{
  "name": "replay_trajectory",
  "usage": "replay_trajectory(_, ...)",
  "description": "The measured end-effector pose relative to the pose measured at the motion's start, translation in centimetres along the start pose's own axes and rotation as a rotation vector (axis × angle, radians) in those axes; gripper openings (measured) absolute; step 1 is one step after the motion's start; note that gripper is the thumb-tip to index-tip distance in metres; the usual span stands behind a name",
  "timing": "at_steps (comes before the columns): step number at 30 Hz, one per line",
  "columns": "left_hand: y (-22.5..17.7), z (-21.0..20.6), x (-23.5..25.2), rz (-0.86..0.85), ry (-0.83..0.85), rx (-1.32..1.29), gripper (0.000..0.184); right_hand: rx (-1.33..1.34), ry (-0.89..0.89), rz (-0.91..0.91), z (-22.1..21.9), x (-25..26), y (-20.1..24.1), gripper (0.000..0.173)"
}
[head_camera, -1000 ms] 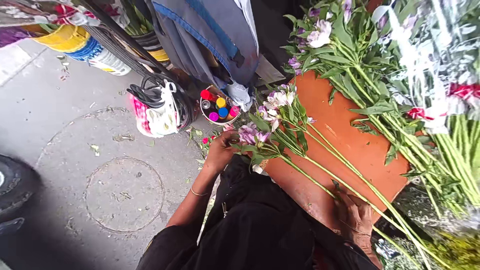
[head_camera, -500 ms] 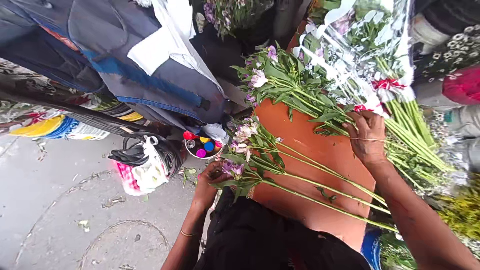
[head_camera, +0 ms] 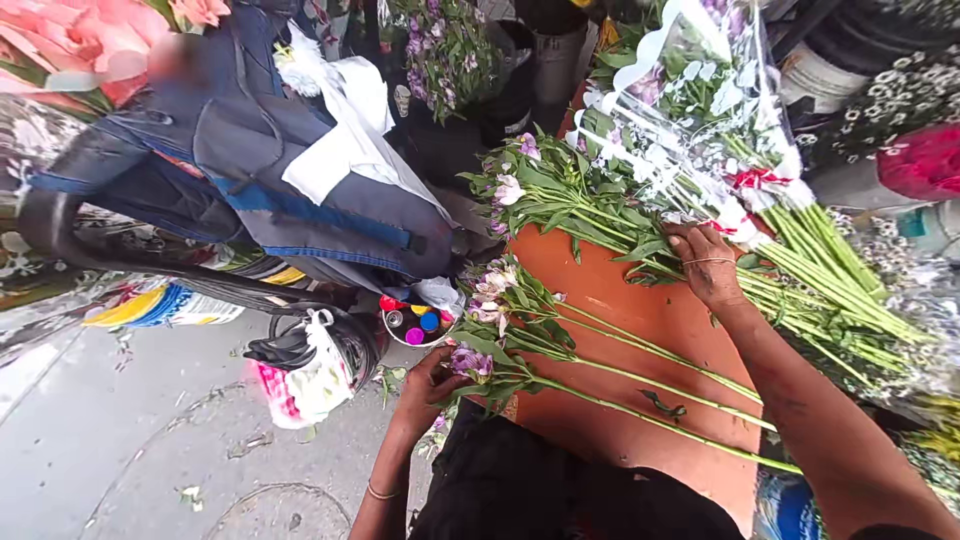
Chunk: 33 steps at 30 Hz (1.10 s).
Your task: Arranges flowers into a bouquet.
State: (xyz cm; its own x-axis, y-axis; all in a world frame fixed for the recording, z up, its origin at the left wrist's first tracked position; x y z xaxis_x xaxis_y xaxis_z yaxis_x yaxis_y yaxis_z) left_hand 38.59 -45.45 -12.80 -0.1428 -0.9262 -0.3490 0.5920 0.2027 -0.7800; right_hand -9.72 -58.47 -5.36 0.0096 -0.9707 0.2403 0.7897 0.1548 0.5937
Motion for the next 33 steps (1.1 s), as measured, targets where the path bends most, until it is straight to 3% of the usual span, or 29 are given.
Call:
replay_trajectory(6,0.3,2.3,0.0,-0.054,0.032,0.239,0.053,-0.004,0.179,-0.126,-0.6,1.3,-2.3,0.024)
replay_trajectory(13,1.5,4.1,-1.3,-0.09,-0.158,0.362,0.033,-0.05,-0.192,0.035,4.6,0.8,0.8,0.03)
replay_trajectory(15,1.2,5.5,-2.0,-0.11,-0.278,0.373,0.026,-0.033,-0.087,0.036,4.8,1.3,1.3,0.032)
replay_trajectory(18,-0.2,7.1,-3.1,-0.12,-0.405,0.351,0.024,0.072,0.333,-0.082,1.3,1.0,0.3,0.047)
replay_trajectory(20,-2.2,7.9,-3.6,-0.165,-0.488,0.335,0.027,-0.03,0.401,0.031,0.1,0.4,1.1,0.041)
replay_trajectory(23,-6.1,8.3,-5.3,-0.279,-0.595,0.248,0.028,-0.209,0.021,0.276,3.5,0.0,5.1,0.024)
replay_trajectory(26,-11.4,5.7,-5.7,-0.49,-0.46,-0.092,0.025,-0.327,-0.27,0.361,7.6,-0.7,11.3,0.026)
replay_trajectory(30,-20.5,0.6,-4.2,-0.672,-0.12,-0.567,0.043,-0.349,-0.418,0.51,9.9,-3.3,21.9,0.027)
replay_trajectory(33,-25.6,0.5,-3.1,-0.682,-0.164,-0.837,0.042,-0.347,-0.409,0.581,10.0,-7.0,27.7,0.028)
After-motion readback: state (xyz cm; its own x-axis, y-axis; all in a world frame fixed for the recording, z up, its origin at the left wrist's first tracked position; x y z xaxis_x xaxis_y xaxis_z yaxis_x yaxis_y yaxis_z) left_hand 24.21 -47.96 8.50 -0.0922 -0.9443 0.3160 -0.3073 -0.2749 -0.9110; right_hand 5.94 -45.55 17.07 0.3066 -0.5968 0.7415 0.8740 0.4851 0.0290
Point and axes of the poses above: each hand's wrist, its own x-axis towards the middle knuckle, its own z-axis out of the back of the hand, y = z × x, the point moved 10 cm from there along x, towards the middle knuckle, and after that the axes turned 13 degrees about x, right-handed, at the moved point
